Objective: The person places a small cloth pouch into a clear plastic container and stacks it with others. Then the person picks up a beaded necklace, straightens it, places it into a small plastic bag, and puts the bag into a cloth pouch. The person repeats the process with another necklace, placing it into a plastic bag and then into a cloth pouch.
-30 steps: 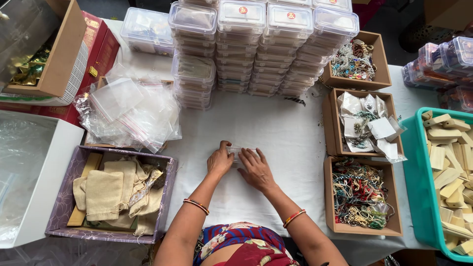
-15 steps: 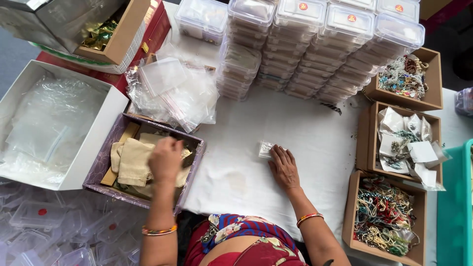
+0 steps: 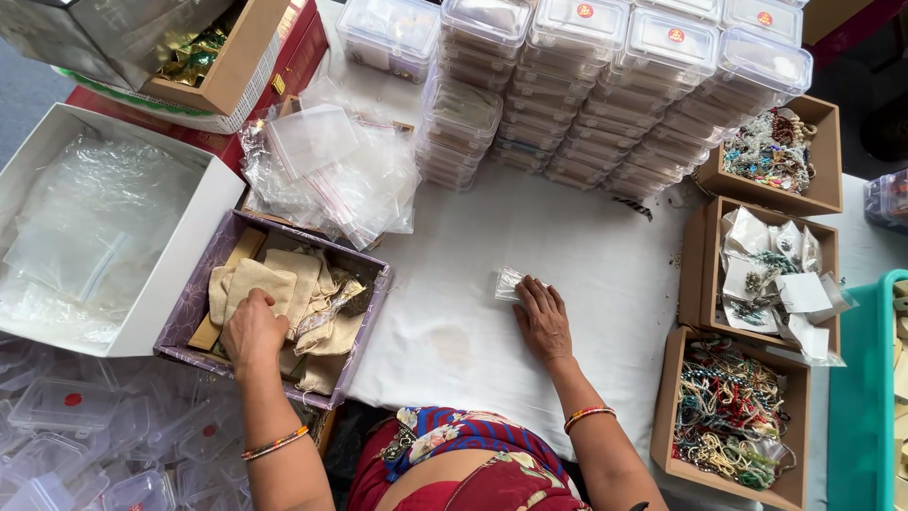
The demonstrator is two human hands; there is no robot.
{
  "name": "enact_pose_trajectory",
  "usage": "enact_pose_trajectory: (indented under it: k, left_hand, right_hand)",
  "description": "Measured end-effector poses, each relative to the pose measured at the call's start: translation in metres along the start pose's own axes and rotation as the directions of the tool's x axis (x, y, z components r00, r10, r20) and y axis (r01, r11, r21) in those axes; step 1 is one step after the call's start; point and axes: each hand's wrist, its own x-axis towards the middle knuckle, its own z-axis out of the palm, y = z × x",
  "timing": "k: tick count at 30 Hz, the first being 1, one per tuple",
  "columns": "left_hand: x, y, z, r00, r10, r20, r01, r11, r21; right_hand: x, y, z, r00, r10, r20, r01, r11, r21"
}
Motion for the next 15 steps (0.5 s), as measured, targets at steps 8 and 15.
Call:
enact_pose_trajectory:
  k: [8, 15]
  left_hand:
    - [-0.05, 0.058, -0.064, 0.879, 0.295, 0.375, -0.241, 0.953, -0.184]
    - [-0.052, 0.052, -0.074, 0.828, 0.383, 0.409, -0.411, 0.911, -0.023]
  right_hand:
    - [-0.002, 0.0, 0.0, 1.0, 0.011, 0.003, -0.011, 1.0, 0.009]
    - [-0.001, 0.0, 0.0, 0.999, 0.031, 0.024, -0.031, 1.0, 0.004]
